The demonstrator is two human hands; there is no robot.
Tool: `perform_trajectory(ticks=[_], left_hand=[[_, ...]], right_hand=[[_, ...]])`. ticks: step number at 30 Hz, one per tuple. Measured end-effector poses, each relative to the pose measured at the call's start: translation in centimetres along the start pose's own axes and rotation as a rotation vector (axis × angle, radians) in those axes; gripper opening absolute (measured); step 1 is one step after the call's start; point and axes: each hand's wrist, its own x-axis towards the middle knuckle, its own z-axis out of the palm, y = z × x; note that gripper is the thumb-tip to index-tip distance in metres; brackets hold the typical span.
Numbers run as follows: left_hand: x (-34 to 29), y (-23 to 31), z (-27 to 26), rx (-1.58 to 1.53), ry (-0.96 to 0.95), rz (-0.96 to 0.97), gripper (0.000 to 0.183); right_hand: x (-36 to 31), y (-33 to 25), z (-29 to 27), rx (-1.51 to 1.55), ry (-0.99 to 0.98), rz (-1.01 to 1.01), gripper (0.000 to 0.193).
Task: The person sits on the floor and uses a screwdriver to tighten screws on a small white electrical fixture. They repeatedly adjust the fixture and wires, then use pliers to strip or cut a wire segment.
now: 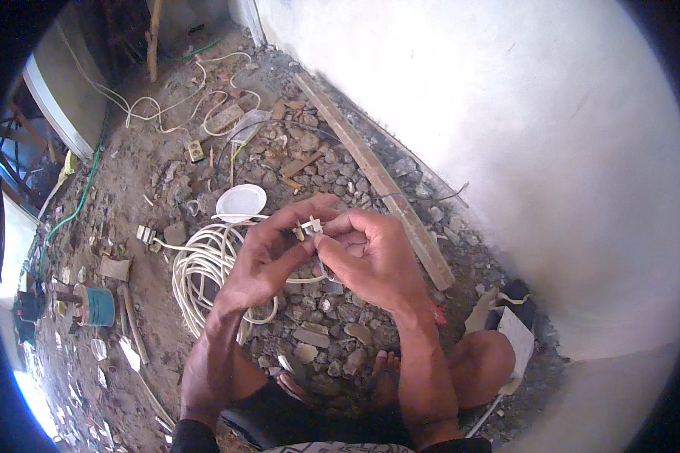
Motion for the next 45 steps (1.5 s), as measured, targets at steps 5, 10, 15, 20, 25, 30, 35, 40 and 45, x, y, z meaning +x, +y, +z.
perform_trajectory(ticks=[5,10,15,20,25,30,35,40,45], left_hand=[[-0.2,0.0,0.2,-0.005,-0.031,0.004,0.051],[-0.2,-0.9,0.1,0.028,-0.007,0.105,0.055],[-0.4,0.3,0.2,0.073,-0.025,-0.024,0.056],[-0.1,-0.8,0.0,0.077,-0.042,0.083,0.056],[0.0,-0.7,0.1,0.047,-0.040,0.081,0.053],[0.1,-1.2,0.1,0.033,-0.032,0.030,0.050],[0.4,-1.5,-0.3,-0.196,0.042,-0.045,0.044],[0.7,-1.7,-1.5,-0.370,0.151,0.067,0.041],[0.8,-2.0,-1.5,-0.395,0.218,0.112,0.043]], right_hand=[[-0.2,-0.5,-0.5,-0.060,-0.050,-0.011,0.009],[-0.4,-0.8,-0.1,-0.136,-0.033,-0.021,0.013],[-0.4,-0.2,0.4,-0.321,0.041,-0.120,0.010],[-0.4,0.5,0.9,-0.300,0.115,-0.180,0.007],[-0.2,1.3,0.7,-0.172,0.127,-0.135,0.008],[0.4,2.2,0.2,-0.090,0.108,-0.101,0.012],[0.7,2.2,0.1,0.125,0.039,0.000,0.023],[-1.5,3.4,2.9,-0.057,0.152,-0.235,0.030],[-1.1,5.0,4.7,-0.504,0.329,-0.603,0.016]])
